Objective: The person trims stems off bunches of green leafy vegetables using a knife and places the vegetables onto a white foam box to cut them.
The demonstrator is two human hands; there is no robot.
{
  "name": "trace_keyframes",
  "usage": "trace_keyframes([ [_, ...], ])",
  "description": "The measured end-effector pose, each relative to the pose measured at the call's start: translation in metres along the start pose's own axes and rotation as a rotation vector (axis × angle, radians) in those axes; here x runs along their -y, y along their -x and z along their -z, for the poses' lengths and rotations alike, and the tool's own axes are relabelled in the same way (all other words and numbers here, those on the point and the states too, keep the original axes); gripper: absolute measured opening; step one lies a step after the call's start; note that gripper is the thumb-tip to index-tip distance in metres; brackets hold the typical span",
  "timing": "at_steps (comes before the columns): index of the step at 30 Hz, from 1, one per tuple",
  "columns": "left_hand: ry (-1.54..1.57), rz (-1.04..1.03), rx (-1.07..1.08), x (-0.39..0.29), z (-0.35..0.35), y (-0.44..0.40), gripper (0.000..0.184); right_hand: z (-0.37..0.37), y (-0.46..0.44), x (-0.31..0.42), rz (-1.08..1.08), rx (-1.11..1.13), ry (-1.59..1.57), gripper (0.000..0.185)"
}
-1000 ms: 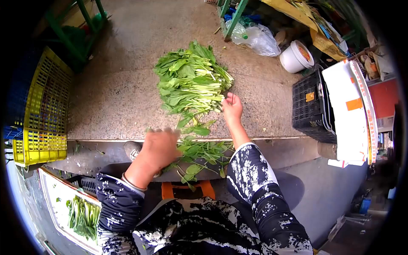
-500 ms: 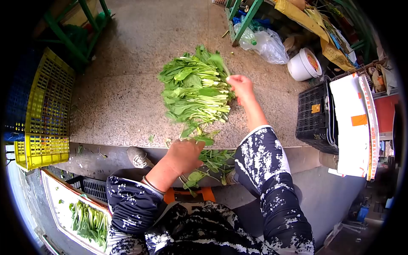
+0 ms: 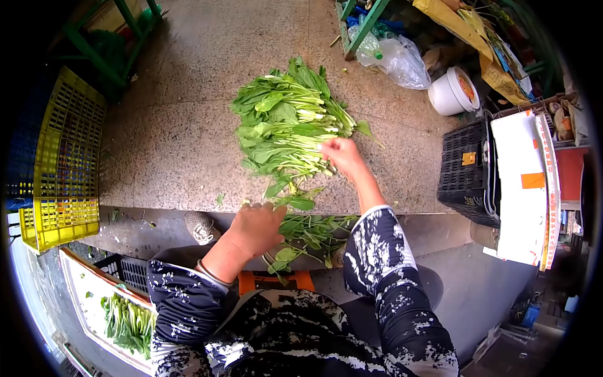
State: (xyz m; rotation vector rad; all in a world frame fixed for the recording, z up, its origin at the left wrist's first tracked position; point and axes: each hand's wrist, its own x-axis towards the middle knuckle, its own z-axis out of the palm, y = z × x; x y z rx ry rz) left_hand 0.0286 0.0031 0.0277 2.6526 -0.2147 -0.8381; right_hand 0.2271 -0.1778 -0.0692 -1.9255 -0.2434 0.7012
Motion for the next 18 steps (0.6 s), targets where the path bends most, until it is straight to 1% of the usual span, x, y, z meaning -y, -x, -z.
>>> trace_keyframes([
  [1,0.001,0.001,0.003,0.000,-0.001,0.000,0.057,0.002,-0.006,0.010,-0.001,-0.022,-0.004,0.018],
  [2,0.011,-0.009,0.000,0.001,-0.002,0.000,0.057,0.004,-0.012,0.020,-0.010,0.052,-0.003,0.023],
  [3,0.020,-0.021,-0.004,0.001,-0.003,0.000,0.058,0.007,-0.014,0.028,-0.011,0.054,-0.001,0.023],
  [5,0.015,-0.027,-0.016,0.003,-0.004,-0.002,0.058,0.013,-0.019,0.045,-0.146,0.301,0.131,0.039],
  [6,0.006,-0.035,-0.023,0.005,-0.003,-0.002,0.058,0.018,-0.022,0.049,-0.123,0.274,0.209,0.052],
  [7,0.010,-0.032,-0.025,0.005,-0.002,-0.003,0.058,0.022,-0.023,0.051,-0.100,0.120,0.141,0.053],
  [9,0.013,-0.029,-0.033,0.004,-0.001,-0.003,0.057,0.032,-0.022,0.051,-0.059,-0.280,-0.054,0.052],
  [10,0.018,-0.028,-0.031,0.004,-0.002,-0.002,0.057,0.042,-0.026,0.040,-0.063,-0.277,-0.051,0.052],
  [12,0.023,-0.028,-0.025,0.003,-0.003,-0.003,0.057,0.056,-0.034,0.015,-0.033,-0.581,-0.014,0.047],
  [13,0.024,-0.032,-0.027,0.003,-0.001,-0.003,0.057,0.055,-0.036,0.005,-0.032,-0.583,-0.012,0.047],
  [15,-0.010,-0.008,0.003,0.002,0.001,-0.002,0.057,0.050,-0.034,-0.012,0.118,-0.455,0.092,0.041],
  [16,-0.008,-0.006,0.005,0.001,0.002,-0.002,0.057,0.038,-0.029,-0.013,0.332,-0.498,0.360,0.036],
  [17,-0.003,0.002,0.010,0.000,0.003,-0.003,0.057,0.025,-0.003,0.027,0.240,-0.345,0.570,0.047],
  [18,0.001,0.009,0.018,-0.001,0.003,-0.002,0.057,0.013,0.000,0.025,0.287,-0.350,0.792,0.053],
])
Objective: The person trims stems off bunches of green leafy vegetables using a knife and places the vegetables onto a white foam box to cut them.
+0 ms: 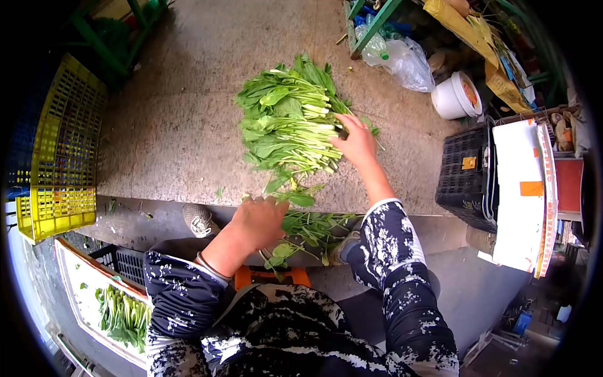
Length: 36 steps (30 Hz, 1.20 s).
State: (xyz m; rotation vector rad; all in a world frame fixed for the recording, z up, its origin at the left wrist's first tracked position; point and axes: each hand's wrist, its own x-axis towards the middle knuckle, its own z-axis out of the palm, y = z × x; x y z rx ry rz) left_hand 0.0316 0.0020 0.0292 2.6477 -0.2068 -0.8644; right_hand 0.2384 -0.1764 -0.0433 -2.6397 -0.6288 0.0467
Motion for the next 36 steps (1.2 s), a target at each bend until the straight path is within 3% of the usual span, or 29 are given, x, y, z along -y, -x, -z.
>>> trace_keyframes([
  [1,-0.002,0.000,0.003,0.000,-0.004,0.000,0.057,-0.004,0.003,0.006,0.085,-0.003,0.210,0.059],
  [3,0.010,-0.037,-0.033,0.003,-0.008,-0.002,0.056,-0.018,0.004,0.007,0.083,0.139,0.279,0.063],
  [4,0.010,-0.030,-0.041,0.004,-0.007,-0.002,0.056,-0.020,0.007,0.007,0.097,0.143,0.300,0.051],
  [9,-0.013,-0.021,0.010,0.003,-0.004,-0.005,0.056,-0.009,0.002,0.009,0.046,0.194,0.184,0.038],
  [12,-0.007,-0.031,0.002,0.004,-0.004,-0.005,0.057,-0.007,-0.021,-0.008,0.005,0.326,-0.239,0.037],
  [13,-0.005,-0.030,0.000,0.005,-0.005,-0.005,0.057,0.008,-0.021,0.004,0.008,0.327,-0.238,0.037],
  [16,0.019,-0.043,-0.026,0.006,-0.003,-0.004,0.057,0.044,-0.025,0.018,-0.383,0.499,-0.893,0.026],
  [19,0.016,-0.051,-0.035,0.005,-0.001,-0.002,0.058,0.029,-0.022,0.006,-0.484,0.567,-1.013,0.021],
  [20,0.011,-0.051,-0.034,0.004,-0.001,-0.002,0.058,0.029,-0.019,0.001,-0.504,0.573,-0.766,0.021],
  [21,0.006,-0.052,-0.035,0.005,-0.001,-0.003,0.058,0.036,-0.016,0.002,-0.502,0.572,-0.765,0.021],
  [23,-0.012,-0.034,-0.024,0.004,0.001,-0.005,0.058,0.046,-0.013,0.003,-0.480,0.591,-1.102,0.021],
  [24,-0.034,-0.023,-0.004,0.003,0.000,-0.004,0.057,0.044,-0.011,0.002,-0.463,0.497,-1.295,0.018],
  [25,-0.036,-0.028,-0.004,0.003,-0.002,-0.003,0.057,0.045,-0.008,0.000,-0.465,0.491,-1.295,0.018],
  [27,-0.026,-0.062,-0.079,0.003,0.002,-0.003,0.057,0.054,-0.009,0.001,-0.453,0.569,-0.775,0.017],
  [31,0.008,-0.121,-0.152,-0.008,0.016,-0.002,0.056,0.094,0.004,0.021,-0.364,0.543,-0.814,0.019],
  [33,0.182,-0.318,-0.652,-0.013,0.019,-0.006,0.062,0.115,0.012,0.039,-0.327,0.564,-0.707,0.022],
  [34,0.177,-0.331,-0.652,-0.019,0.028,-0.004,0.062,0.127,0.020,0.052,-0.269,0.599,-0.626,0.026],
  [36,0.089,-0.311,-1.081,-0.031,0.047,0.001,0.075,0.149,0.035,0.077,-0.210,0.677,-0.430,0.032],
])
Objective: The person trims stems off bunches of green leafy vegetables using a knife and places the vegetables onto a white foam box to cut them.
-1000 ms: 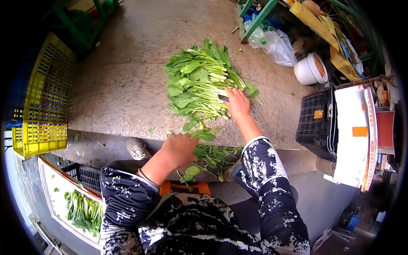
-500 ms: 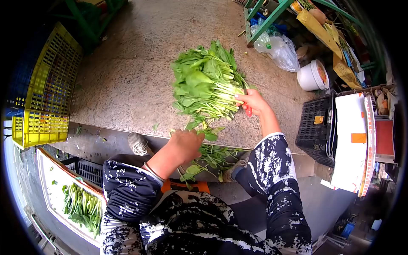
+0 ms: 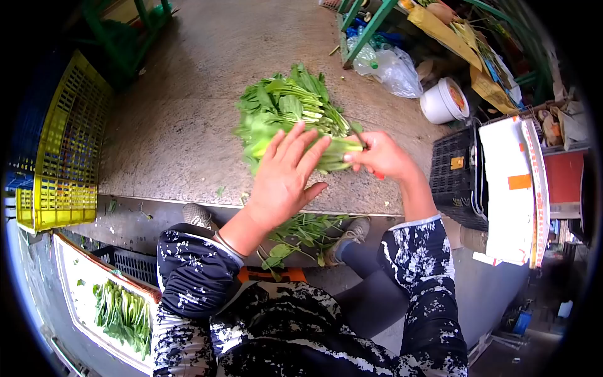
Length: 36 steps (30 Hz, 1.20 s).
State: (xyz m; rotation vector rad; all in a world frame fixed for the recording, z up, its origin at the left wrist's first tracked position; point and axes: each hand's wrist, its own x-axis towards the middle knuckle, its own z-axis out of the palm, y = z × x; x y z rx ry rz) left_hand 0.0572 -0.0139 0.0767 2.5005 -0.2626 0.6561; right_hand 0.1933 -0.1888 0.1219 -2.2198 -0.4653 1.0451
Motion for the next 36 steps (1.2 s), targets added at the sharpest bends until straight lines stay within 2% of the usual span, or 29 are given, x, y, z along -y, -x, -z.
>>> trace_keyframes([
  [1,0.007,-0.010,0.000,-0.005,0.002,-0.003,0.075,-0.006,0.007,-0.001,-0.005,-0.011,-0.002,0.032],
  [3,-0.081,0.013,0.047,-0.013,0.002,-0.007,0.087,-0.018,0.022,-0.004,0.223,0.062,-0.123,0.030],
  [4,-0.087,-0.032,0.023,-0.014,-0.001,-0.007,0.079,-0.020,0.029,-0.003,0.219,0.085,-0.157,0.033],
  [5,-0.087,-0.043,0.024,-0.014,-0.002,-0.007,0.079,-0.021,0.038,0.001,0.221,0.075,-0.162,0.033],
  [7,0.492,0.421,0.574,-0.012,-0.004,-0.009,0.061,-0.023,0.057,0.011,0.108,-0.026,-0.219,0.036],
  [8,0.697,0.447,0.481,-0.012,-0.008,-0.005,0.041,-0.024,0.055,-0.004,0.195,-0.047,-0.315,0.042],
  [9,0.687,0.440,0.482,-0.011,-0.011,-0.001,0.041,-0.030,0.055,-0.013,0.205,-0.052,-0.320,0.042],
  [11,1.163,0.573,0.392,-0.010,-0.014,0.002,0.036,-0.042,0.057,-0.025,0.251,-0.247,-0.784,0.051],
  [12,1.258,0.636,0.402,-0.009,-0.013,0.003,0.031,-0.045,0.058,-0.028,0.258,-0.274,-0.704,0.057],
  [15,1.387,0.700,0.401,-0.005,-0.011,0.003,0.033,-0.052,0.061,-0.030,0.356,-0.188,-0.825,0.053],
  [17,1.385,0.692,0.399,-0.005,-0.010,0.001,0.034,-0.056,0.064,-0.024,0.395,-0.212,-0.823,0.050],
  [19,1.345,0.704,0.364,-0.005,-0.011,0.002,0.034,-0.058,0.066,-0.025,0.471,-0.207,-0.669,0.048],
  [25,1.263,0.659,0.312,-0.005,-0.016,0.002,0.042,-0.059,0.071,-0.019,0.469,-0.198,-0.650,0.044],
  [28,1.195,0.587,0.287,-0.005,-0.019,0.002,0.045,-0.058,0.073,-0.019,0.413,-0.221,-0.622,0.041],
  [30,1.029,0.341,0.228,-0.003,-0.019,0.000,0.046,-0.055,0.072,-0.027,0.378,-0.163,-0.637,0.036],
  [31,1.027,0.343,0.228,-0.004,-0.016,0.000,0.046,-0.055,0.073,-0.027,0.378,-0.161,-0.638,0.036],
  [33,1.298,0.636,0.381,-0.006,-0.008,0.000,0.046,-0.054,0.077,-0.027,0.463,-0.209,-0.586,0.034],
  [36,1.358,0.636,0.409,-0.002,-0.005,0.002,0.041,-0.048,0.085,-0.026,0.533,-0.380,-0.356,0.033],
])
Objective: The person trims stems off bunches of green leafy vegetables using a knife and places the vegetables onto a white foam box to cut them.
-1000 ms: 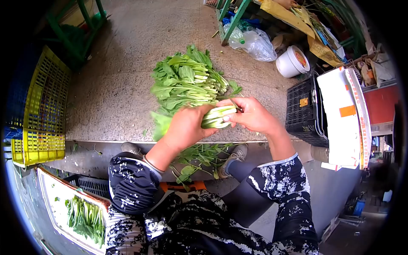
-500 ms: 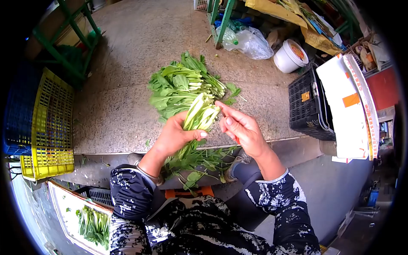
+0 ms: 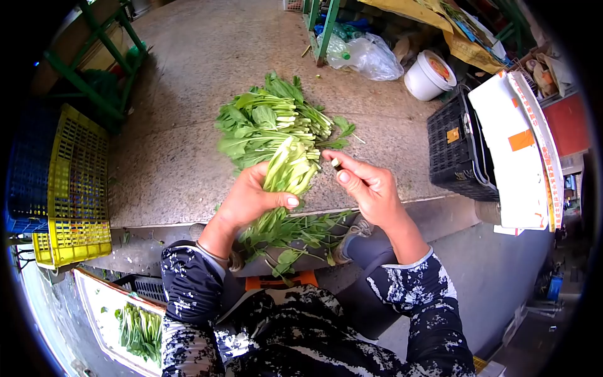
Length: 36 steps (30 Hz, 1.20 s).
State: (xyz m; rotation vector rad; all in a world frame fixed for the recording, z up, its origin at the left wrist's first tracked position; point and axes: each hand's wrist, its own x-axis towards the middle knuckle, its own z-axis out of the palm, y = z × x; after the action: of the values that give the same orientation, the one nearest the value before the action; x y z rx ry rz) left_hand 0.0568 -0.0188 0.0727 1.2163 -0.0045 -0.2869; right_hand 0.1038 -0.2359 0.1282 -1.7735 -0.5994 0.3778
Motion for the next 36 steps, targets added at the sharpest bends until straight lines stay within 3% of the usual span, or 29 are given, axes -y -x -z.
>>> trace_keyframes([
  [1,-0.001,-0.001,-0.004,-0.001,0.000,0.001,0.041,-0.001,0.000,-0.002,0.002,0.003,-0.001,0.033],
  [3,0.036,0.019,0.060,-0.007,-0.001,0.005,0.043,-0.004,-0.001,-0.008,0.213,-0.084,0.079,0.033],
  [4,0.054,0.060,0.069,-0.009,-0.002,0.006,0.051,-0.005,0.000,-0.007,0.214,-0.083,0.075,0.033],
  [7,0.173,0.048,0.166,-0.015,-0.006,0.008,0.059,-0.013,0.004,0.002,0.019,0.012,-0.210,0.038],
  [8,0.157,0.010,0.256,-0.014,-0.002,0.008,0.053,-0.010,0.004,-0.004,-0.014,0.065,-0.150,0.042],
  [11,0.325,0.040,0.252,-0.008,0.000,0.005,0.049,-0.012,0.003,0.001,-0.077,-0.058,-0.336,0.041],
  [13,0.308,0.049,0.195,-0.007,-0.002,0.004,0.046,-0.012,0.007,0.004,-0.057,-0.094,-0.283,0.038],
  [16,0.217,-0.012,0.048,-0.005,-0.005,0.003,0.049,-0.023,0.012,0.010,0.006,0.112,-0.256,0.036],
  [22,0.242,-0.038,0.068,-0.003,-0.004,0.001,0.051,-0.035,0.007,-0.004,-0.054,-0.029,-0.306,0.037],
  [36,0.048,0.019,0.089,0.001,-0.001,0.004,0.038,-0.039,0.003,0.003,-0.061,0.013,-0.320,0.043],
])
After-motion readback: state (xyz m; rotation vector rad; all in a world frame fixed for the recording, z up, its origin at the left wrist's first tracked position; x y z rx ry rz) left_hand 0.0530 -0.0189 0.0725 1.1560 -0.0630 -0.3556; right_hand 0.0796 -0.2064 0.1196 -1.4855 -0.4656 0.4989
